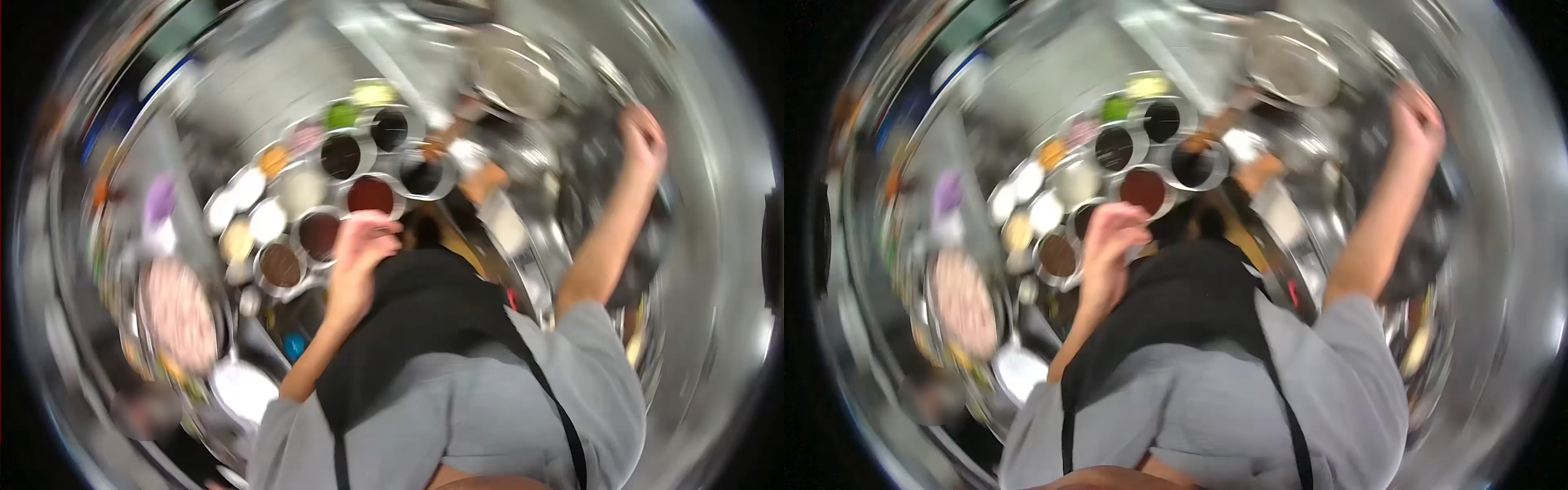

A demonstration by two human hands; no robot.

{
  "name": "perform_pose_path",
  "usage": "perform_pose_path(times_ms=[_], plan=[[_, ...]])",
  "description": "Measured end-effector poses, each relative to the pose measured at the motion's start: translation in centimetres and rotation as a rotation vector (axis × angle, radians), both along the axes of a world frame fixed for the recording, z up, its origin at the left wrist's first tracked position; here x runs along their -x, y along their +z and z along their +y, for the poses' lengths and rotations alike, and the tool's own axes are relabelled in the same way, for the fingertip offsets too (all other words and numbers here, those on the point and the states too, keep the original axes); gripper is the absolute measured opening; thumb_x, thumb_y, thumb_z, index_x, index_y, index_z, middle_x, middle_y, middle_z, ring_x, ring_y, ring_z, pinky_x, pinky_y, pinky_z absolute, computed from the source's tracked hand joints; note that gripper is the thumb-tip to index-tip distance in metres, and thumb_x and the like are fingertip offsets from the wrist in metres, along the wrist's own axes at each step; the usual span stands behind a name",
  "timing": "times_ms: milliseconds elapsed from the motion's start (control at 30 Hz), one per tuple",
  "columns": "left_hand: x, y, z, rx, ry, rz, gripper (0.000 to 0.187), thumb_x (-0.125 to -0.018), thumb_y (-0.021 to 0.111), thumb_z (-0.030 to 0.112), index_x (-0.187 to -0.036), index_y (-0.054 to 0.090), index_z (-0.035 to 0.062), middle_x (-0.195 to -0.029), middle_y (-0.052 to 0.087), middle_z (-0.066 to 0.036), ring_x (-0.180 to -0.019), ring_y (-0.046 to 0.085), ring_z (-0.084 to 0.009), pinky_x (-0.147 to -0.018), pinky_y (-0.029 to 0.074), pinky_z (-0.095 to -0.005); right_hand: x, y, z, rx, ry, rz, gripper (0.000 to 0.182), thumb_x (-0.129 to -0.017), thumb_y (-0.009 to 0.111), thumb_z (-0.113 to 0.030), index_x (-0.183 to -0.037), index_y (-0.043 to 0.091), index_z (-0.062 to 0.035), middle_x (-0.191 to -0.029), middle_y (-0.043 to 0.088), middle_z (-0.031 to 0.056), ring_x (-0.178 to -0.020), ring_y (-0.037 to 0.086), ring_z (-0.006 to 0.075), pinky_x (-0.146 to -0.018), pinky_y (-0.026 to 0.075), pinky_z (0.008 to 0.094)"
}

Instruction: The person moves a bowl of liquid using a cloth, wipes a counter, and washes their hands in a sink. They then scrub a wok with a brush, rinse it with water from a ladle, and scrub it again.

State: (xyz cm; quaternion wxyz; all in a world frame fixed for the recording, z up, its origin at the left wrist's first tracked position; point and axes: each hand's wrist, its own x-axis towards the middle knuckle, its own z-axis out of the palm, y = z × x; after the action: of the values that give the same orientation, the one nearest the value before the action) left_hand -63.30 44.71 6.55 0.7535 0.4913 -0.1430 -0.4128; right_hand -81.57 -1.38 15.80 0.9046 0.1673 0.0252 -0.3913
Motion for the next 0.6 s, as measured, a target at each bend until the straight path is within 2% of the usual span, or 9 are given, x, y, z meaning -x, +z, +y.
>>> perform_pose_path(times_ms=[33,100,167,300,367,433,500,567,600], plan=[[-0.1,-0.3,-0.8,-0.029,-0.070,-0.026,0.028,-0.086,0.056,0.008,-0.113,0.050,0.0035,-0.109,0.057,-0.010,-0.090,0.056,-0.0143,-0.081,0.043,-0.0266,0.8,0.4,2.1,0.019,-0.002,0.011,0.020,-0.080,0.037,0.002,-0.062,0.037,-0.0090,-0.052,0.035,-0.0008,-0.036,0.040,0.0099,-0.031,0.033,0.0226],[0.1,-0.2,-2.6,0.005,-0.216,-0.032,0.029,-0.086,0.057,0.008,-0.113,0.051,0.0032,-0.108,0.057,-0.010,-0.089,0.054,-0.0138,-0.081,0.042,-0.0256,2.6,0.2,3.9,0.064,-0.055,0.094,0.020,-0.078,0.040,0.007,-0.064,0.036,-0.0066,-0.055,0.037,-0.0015,-0.037,0.039,0.0086,-0.032,0.035,0.0216],[0.7,0.4,-4.6,0.031,-0.392,-0.072,0.030,-0.086,0.058,0.005,-0.114,0.050,0.0039,-0.108,0.056,-0.007,-0.090,0.053,-0.0122,-0.082,0.042,-0.0250,4.9,1.7,6.9,0.090,0.080,0.067,0.017,-0.081,0.040,0.005,-0.068,0.035,-0.0042,-0.055,0.036,-0.0012,-0.037,0.038,0.0083,-0.033,0.035,0.0223],[2.6,1.2,-8.3,0.110,-0.653,-0.216,0.028,-0.088,0.060,0.006,-0.114,0.051,0.0037,-0.108,0.054,-0.002,-0.089,0.051,-0.0092,-0.082,0.041,-0.0239,8.5,1.3,13.2,0.118,0.017,0.001,0.009,-0.082,0.039,0.005,-0.077,0.035,-0.0012,-0.053,0.035,0.0010,-0.036,0.036,0.0095,-0.031,0.034,0.0236],[4.1,0.7,-10.8,0.174,-0.767,-0.323,0.030,-0.087,0.062,0.010,-0.115,0.052,0.0024,-0.106,0.054,-0.004,-0.092,0.050,-0.0088,-0.085,0.040,-0.0240,11.2,0.5,15.6,0.177,0.130,0.005,0.007,-0.081,0.040,0.000,-0.076,0.045,-0.0008,-0.057,0.043,0.0018,-0.037,0.038,0.0101,-0.033,0.035,0.0238],[5.9,0.3,-13.9,0.183,-0.848,-0.613,0.030,-0.088,0.061,0.012,-0.116,0.054,0.0030,-0.110,0.054,-0.007,-0.094,0.051,-0.0140,-0.088,0.040,-0.0274,12.9,0.0,18.8,0.160,0.080,0.084,0.007,-0.082,0.039,-0.001,-0.084,0.045,0.0018,-0.058,0.044,0.0008,-0.036,0.039,0.0095,-0.033,0.035,0.0238],[8.3,-0.6,-17.5,0.399,-0.661,-1.117,0.032,-0.088,0.061,0.016,-0.116,0.055,0.0033,-0.116,0.054,-0.011,-0.103,0.052,-0.0247,-0.093,0.040,-0.0336,14.7,-1.2,21.6,0.160,0.015,0.224,0.018,-0.084,0.038,-0.002,-0.098,0.046,0.0069,-0.058,0.044,-0.0013,-0.036,0.040,0.0069,-0.031,0.034,0.0231],[11.8,-3.3,-21.6,0.498,-0.628,-1.176,0.034,-0.086,0.061,0.022,-0.114,0.056,0.0025,-0.124,0.053,-0.017,-0.118,0.048,-0.0358,-0.100,0.038,-0.0436,16.2,-2.8,23.9,0.098,-0.026,0.372,0.018,-0.084,0.039,-0.003,-0.097,0.047,0.0065,-0.059,0.044,-0.0027,-0.036,0.040,0.0048,-0.030,0.033,0.0219],[13.0,-4.4,-23.6,0.514,-0.619,-1.288,0.037,-0.086,0.061,0.025,-0.115,0.056,0.0020,-0.125,0.053,-0.017,-0.120,0.048,-0.0355,-0.101,0.038,-0.0435,17.3,-4.2,24.9,0.128,-0.008,0.409,0.015,-0.085,0.041,-0.003,-0.095,0.047,0.0045,-0.060,0.044,-0.0040,-0.036,0.040,0.0035,-0.029,0.032,0.0207]])
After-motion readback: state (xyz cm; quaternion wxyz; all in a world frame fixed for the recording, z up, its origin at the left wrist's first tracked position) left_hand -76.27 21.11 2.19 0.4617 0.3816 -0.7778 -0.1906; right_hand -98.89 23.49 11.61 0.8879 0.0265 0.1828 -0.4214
